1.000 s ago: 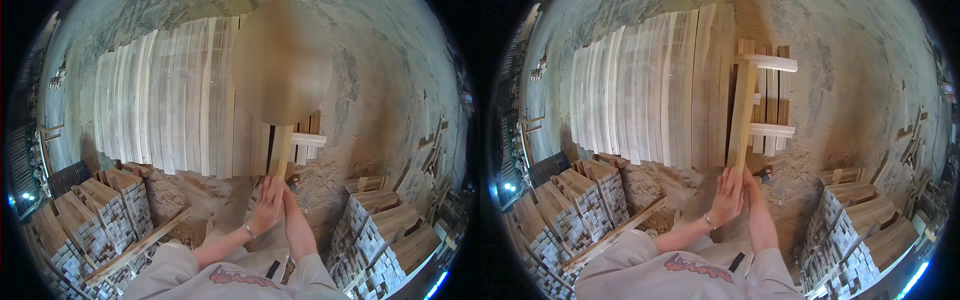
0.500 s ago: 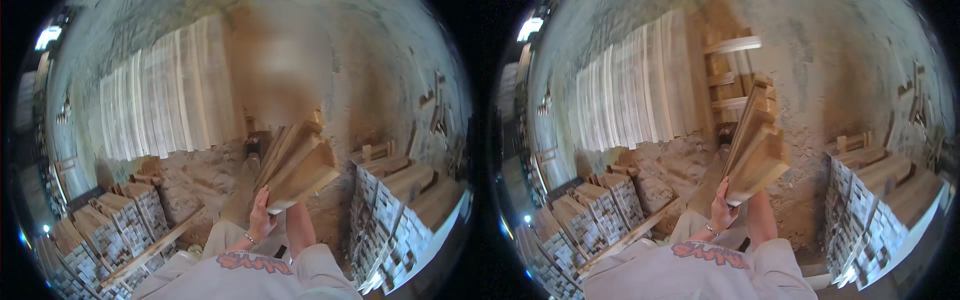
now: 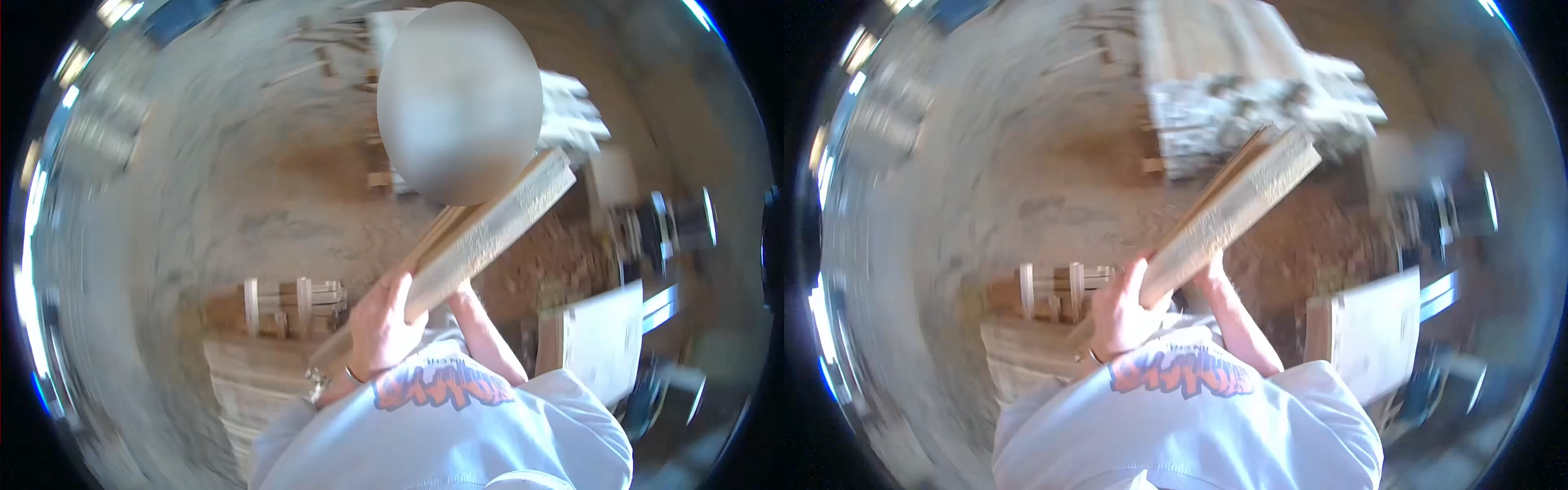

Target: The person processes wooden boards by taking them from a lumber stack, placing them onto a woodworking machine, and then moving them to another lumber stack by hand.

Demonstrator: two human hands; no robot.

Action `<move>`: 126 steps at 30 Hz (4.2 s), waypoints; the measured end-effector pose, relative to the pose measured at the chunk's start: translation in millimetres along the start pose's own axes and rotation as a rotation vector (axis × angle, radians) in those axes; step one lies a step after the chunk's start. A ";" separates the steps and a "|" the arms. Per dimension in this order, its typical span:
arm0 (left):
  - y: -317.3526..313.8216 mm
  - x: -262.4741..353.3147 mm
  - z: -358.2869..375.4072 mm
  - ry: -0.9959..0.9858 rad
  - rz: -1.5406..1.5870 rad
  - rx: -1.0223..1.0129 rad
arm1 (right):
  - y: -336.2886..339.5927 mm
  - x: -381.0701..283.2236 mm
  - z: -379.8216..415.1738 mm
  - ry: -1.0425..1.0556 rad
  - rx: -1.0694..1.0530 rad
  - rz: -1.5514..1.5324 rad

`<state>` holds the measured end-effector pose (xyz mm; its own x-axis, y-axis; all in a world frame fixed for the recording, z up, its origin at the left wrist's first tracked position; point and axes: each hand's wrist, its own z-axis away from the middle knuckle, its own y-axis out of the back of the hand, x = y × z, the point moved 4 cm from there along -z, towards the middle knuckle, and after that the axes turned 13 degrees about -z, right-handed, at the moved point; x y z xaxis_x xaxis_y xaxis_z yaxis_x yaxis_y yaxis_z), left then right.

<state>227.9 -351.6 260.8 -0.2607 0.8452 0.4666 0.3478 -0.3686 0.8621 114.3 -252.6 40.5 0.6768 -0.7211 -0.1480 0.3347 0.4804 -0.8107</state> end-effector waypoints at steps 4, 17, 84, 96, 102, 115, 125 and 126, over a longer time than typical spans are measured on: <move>-17.3 78.1 -25.2 -0.454 -0.010 -0.218 | 44.8 -63.0 62.4 0.413 -0.029 -0.130; -161.1 407.5 27.4 -1.641 0.046 -0.545 | 160.6 -247.3 252.3 1.381 -0.010 -0.503; -434.1 227.4 -14.6 -0.196 0.461 -1.341 | 430.1 -199.9 488.7 0.797 0.917 -0.181; -455.5 218.8 -21.6 0.218 0.794 -1.640 | 469.6 -217.1 495.4 0.825 0.997 -0.231; -486.0 301.5 -38.4 -0.253 0.454 -1.400 | 419.4 -278.1 495.6 0.933 1.428 0.496; -468.0 270.3 -35.9 -0.354 0.346 -1.391 | 441.8 -228.4 493.0 0.847 0.790 -0.012; -481.0 278.0 -39.3 -0.077 0.507 -1.744 | 455.8 -233.3 495.0 0.795 0.739 0.083; -484.6 278.7 -42.7 -0.082 0.511 -1.750 | 476.9 -230.8 494.8 0.740 0.800 0.066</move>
<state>-51.8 46.0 -18.5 -0.3851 0.5272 0.7575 -0.8799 -0.4573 -0.1291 442.1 390.0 -31.7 0.2363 -0.6750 -0.6989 0.8230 0.5214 -0.2253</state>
